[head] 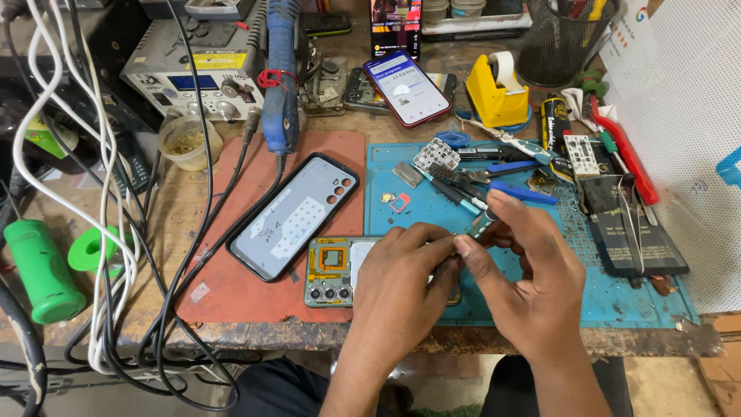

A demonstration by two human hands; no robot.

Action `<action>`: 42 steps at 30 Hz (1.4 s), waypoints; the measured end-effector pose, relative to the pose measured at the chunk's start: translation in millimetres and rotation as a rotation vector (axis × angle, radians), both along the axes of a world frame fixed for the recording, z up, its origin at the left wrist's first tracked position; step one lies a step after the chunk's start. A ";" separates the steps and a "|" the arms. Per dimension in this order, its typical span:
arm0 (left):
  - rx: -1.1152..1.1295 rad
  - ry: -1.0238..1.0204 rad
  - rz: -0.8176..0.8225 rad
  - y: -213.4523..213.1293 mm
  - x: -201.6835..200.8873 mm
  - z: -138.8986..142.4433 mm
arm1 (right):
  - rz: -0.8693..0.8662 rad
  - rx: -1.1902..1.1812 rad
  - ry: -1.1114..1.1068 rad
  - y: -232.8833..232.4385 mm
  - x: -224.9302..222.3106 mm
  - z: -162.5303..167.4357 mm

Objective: The person uses a small screwdriver to remove screws from the back of a disassembled smartphone. They then lift the back cover and set it aside, exposing the internal components.

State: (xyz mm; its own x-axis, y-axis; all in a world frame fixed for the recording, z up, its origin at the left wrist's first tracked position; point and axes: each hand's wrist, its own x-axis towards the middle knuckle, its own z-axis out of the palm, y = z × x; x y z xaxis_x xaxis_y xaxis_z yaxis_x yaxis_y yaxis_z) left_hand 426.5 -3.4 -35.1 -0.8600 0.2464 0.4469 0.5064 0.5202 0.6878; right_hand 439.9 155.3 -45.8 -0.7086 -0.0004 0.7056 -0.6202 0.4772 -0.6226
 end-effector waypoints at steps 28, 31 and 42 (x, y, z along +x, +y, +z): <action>-0.004 -0.079 0.137 5.4 -1.3 -3.2 | 0.085 -0.042 0.006 -4.0 1.7 -5.1; -0.053 -0.149 0.209 10.5 -1.7 -2.2 | -0.041 0.092 0.071 -6.0 1.1 -4.8; -0.049 -0.056 0.175 7.7 -1.0 -4.4 | -0.025 0.020 0.044 -9.2 2.1 -3.5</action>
State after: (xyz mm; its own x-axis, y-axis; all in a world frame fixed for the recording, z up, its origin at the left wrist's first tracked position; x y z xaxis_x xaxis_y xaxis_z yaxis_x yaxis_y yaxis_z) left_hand 425.5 4.3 -39.5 -0.9148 0.1110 0.3883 0.3669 0.6302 0.6843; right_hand 442.0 146.1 -49.3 -0.6765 0.0028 0.7364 -0.6347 0.5049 -0.5850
